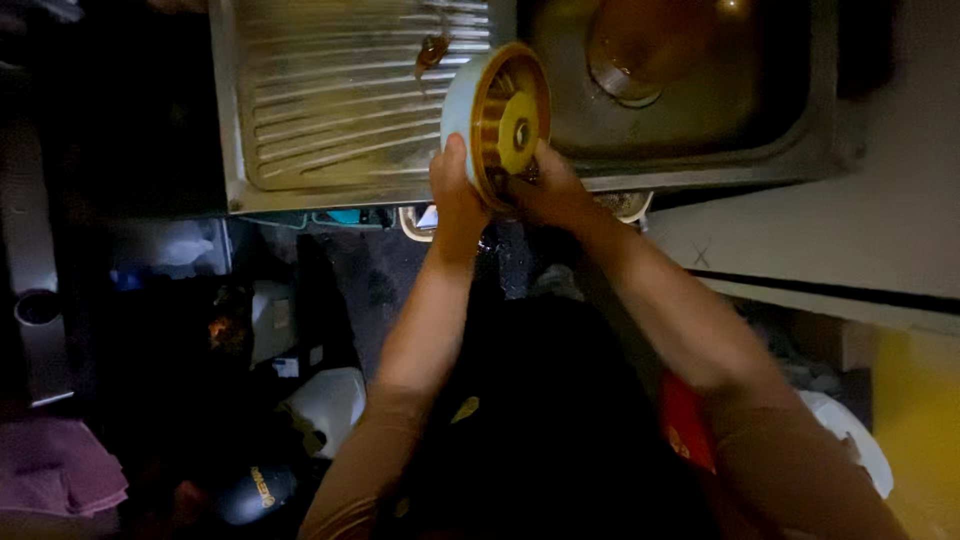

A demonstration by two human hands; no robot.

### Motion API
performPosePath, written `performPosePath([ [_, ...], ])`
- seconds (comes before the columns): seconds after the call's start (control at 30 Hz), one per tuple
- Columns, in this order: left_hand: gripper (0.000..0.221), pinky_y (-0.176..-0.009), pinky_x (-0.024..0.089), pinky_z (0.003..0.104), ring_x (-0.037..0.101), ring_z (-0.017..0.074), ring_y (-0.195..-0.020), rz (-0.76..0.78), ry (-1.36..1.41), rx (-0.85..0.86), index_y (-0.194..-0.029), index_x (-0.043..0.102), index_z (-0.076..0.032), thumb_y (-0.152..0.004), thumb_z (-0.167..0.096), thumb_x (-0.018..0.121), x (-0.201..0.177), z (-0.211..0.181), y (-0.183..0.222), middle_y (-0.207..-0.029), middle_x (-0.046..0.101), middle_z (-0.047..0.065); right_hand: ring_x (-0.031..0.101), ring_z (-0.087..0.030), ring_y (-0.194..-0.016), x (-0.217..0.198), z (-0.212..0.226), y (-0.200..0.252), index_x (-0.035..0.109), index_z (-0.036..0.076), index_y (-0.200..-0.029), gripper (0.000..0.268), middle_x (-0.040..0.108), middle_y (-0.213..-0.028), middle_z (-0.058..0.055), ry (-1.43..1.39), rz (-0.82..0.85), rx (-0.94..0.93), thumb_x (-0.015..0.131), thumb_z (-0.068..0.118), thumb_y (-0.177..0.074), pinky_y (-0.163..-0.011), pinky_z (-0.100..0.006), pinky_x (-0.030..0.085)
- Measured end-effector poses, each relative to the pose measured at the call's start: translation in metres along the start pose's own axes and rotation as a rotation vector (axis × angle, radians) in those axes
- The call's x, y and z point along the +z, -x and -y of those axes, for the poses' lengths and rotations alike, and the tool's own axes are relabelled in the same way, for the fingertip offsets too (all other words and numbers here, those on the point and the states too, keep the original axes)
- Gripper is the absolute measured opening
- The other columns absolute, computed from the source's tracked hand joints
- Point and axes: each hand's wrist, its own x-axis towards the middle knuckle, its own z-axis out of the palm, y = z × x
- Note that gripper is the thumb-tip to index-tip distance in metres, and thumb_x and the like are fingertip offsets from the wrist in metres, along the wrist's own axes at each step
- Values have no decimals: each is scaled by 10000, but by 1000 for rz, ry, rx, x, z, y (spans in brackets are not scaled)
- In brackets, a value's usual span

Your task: The person washes components of a juicer in a sink using their hands and a scrubbing pad, then wipes one of the plastic pieces with a cloth.

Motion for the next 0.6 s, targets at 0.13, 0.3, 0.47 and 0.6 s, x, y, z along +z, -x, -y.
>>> performPosePath([
  [0.13, 584, -1106, 501, 501, 603, 341, -1271, 24, 252, -76, -1411, 497, 63, -1178, -471, 458, 13, 40, -26, -1350, 601, 214, 697, -351, -1061, -68, 21, -34, 586, 51, -1298, 566, 715, -1153, -229, 580, 154, 5, 805, 224, -805, -895, -469, 556],
  [0.3, 584, -1103, 507, 471, 627, 296, -1265, -136, 272, -159, -1431, 481, -25, -1035, -452, 450, 68, 48, -61, -1366, 631, 139, 660, -363, -938, -137, 32, -88, 551, 45, -1242, 577, 701, -1059, -228, 927, 260, -80, 821, 292, -795, -774, -475, 524],
  [0.47, 583, -1075, 497, 464, 610, 302, -1217, -227, -105, 118, -1410, 542, 70, -1094, -420, 553, 96, 95, -103, -1329, 625, 197, 605, -282, -747, -155, 14, -99, 483, 80, -1351, 617, 699, -1002, -207, 402, 297, 294, 756, 334, -859, -613, -397, 498],
  [0.6, 622, -946, 531, 487, 620, 323, -1091, -320, -218, 80, -1300, 574, 122, -1162, -483, 518, 89, 125, -118, -1223, 637, 237, 562, -218, -595, -179, -5, -87, 429, 108, -1438, 649, 697, -957, -191, 71, 339, 584, 704, 368, -911, -485, -335, 478],
])
